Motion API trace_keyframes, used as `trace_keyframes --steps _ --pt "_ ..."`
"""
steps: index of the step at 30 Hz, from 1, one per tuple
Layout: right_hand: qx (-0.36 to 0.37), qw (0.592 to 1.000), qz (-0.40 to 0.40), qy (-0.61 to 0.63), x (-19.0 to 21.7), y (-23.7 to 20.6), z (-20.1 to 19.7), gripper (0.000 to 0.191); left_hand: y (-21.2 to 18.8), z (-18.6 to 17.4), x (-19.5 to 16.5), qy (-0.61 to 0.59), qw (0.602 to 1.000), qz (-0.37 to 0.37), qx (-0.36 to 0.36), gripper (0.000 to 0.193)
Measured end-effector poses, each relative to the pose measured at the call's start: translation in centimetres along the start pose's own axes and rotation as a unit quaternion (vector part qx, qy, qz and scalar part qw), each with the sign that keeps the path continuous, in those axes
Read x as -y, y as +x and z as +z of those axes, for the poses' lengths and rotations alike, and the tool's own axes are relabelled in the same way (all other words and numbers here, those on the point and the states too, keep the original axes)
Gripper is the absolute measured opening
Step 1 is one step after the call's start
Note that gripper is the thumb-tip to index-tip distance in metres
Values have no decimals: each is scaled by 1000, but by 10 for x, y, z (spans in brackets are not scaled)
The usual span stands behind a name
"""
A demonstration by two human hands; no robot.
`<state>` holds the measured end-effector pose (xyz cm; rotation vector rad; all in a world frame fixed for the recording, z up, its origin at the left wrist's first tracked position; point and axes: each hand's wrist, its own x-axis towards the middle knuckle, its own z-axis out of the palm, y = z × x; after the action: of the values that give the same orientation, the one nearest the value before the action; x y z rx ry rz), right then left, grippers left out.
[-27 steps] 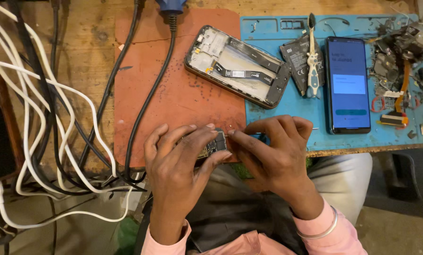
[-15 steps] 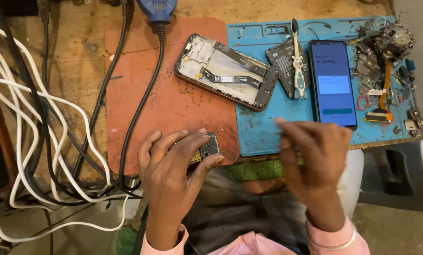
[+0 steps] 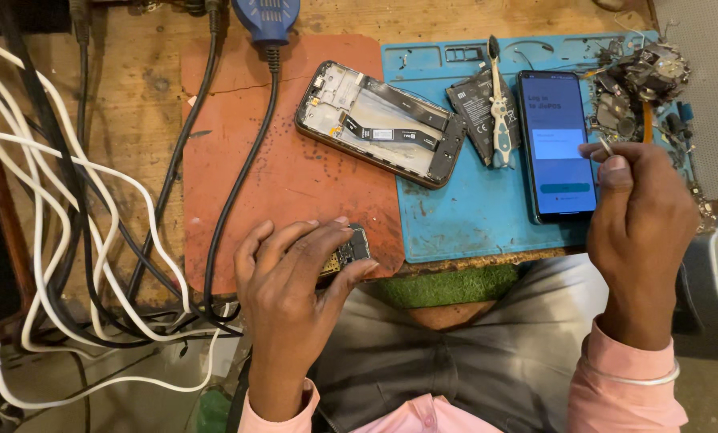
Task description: The person works on a disassembled smartphone at a repair bench, manipulating the exposed motherboard with their fingers and tweezers, cleaning it with a cotton swab, and typing on a second phone's screen. The phone's frame, battery, and other components lie on the work mat nearby.
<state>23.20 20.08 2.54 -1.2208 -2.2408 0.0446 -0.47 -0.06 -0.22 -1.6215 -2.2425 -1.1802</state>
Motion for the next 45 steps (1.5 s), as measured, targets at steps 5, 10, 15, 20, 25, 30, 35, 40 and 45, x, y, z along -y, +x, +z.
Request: trace_keyframes --steps 5,10,15,20,25,30,35,40,45 --pt "-49 993 -44 97 -4 1 -3 22 1 0 1 -6 1000 0 1 36" --pt "-50 994 -32 91 -8 2 -2 24 -1 0 1 0 1000 2 -1 35" --pt "-35 996 -16 82 -6 8 1 22 0 0 1 3 1000 7 -2 36" --pt "-18 995 -19 93 -1 10 3 21 -1 1 0 2 1000 1 0 36" --pt "-24 994 -39 99 -2 10 2 20 -2 2 1 2 1000 3 -2 36" --pt "-35 986 -25 161 -1 4 -1 25 -1 2 1 4 1000 4 -3 35" --pt "-40 985 -32 164 1 -1 2 26 -1 2 1 -1 1000 1 -2 35" --pt "-39 986 -35 160 -4 5 2 24 -1 1 0 -1 1000 0 -3 35" --pt "-24 987 -17 159 -5 13 4 20 0 1 -1 1 1000 -1 -2 35"
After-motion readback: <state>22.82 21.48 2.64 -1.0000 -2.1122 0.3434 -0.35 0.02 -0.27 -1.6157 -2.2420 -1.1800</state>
